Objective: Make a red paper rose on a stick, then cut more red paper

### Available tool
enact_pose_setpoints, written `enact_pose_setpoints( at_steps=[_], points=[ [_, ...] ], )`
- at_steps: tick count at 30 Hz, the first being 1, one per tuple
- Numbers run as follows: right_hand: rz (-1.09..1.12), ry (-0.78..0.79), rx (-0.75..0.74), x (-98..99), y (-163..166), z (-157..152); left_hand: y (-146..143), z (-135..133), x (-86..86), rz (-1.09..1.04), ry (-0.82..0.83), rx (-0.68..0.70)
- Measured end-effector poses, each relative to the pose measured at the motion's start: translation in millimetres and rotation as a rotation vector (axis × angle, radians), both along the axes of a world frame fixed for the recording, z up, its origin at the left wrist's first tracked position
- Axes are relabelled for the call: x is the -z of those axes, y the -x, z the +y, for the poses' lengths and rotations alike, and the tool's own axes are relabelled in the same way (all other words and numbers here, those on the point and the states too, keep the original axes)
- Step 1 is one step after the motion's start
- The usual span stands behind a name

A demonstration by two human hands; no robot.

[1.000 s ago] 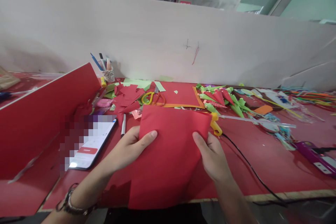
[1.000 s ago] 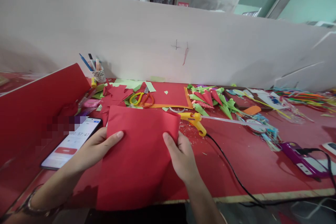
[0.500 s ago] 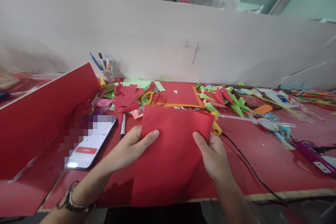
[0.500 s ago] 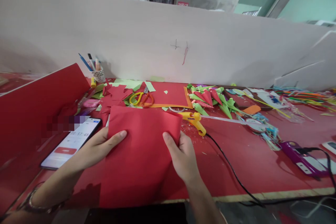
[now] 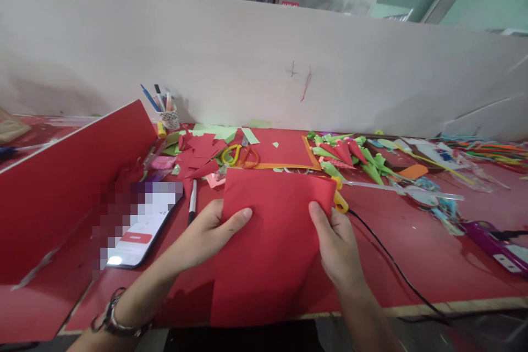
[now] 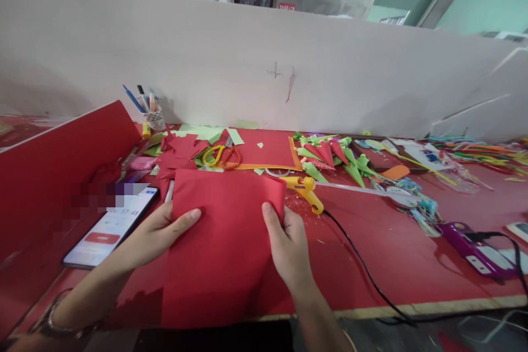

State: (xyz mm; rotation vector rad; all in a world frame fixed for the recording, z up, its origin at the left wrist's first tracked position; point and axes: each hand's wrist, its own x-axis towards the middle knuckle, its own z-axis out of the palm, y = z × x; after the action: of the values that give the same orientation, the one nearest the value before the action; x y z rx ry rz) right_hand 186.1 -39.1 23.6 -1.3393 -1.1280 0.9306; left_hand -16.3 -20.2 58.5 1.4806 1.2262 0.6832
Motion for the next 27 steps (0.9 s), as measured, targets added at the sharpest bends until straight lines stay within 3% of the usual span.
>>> enact_pose_setpoints(
  at_steps=[4,11,18,24,27],
  points=[
    [-0.003,0.009,0.026,0.4,0.4,-0.2,-0.9,1.3,1.3,-0.003,-0.013,0.059],
    [0.014,0.005,0.054,2.3,-1.0,0.0,-2.4,0.8,8.9,-0.019,-0.054,0.025],
    [-0.072,0.002,-0.018,-10.8,-6.9,-1.4,-3.0,-1.9,3.7,-0.043,-0.018,0.041],
    [-0.161,-0.075,-0.083,-21.8,-9.5,-0.9,-4.6,-3.0,-1.9,0.039,-0.004,-0.1],
    [-0.165,-0.061,-0.126,-26.3,-10.2,-0.5,-3.0,-2.7,0.7,0.011,-0.009,-0.093]
  ],
)
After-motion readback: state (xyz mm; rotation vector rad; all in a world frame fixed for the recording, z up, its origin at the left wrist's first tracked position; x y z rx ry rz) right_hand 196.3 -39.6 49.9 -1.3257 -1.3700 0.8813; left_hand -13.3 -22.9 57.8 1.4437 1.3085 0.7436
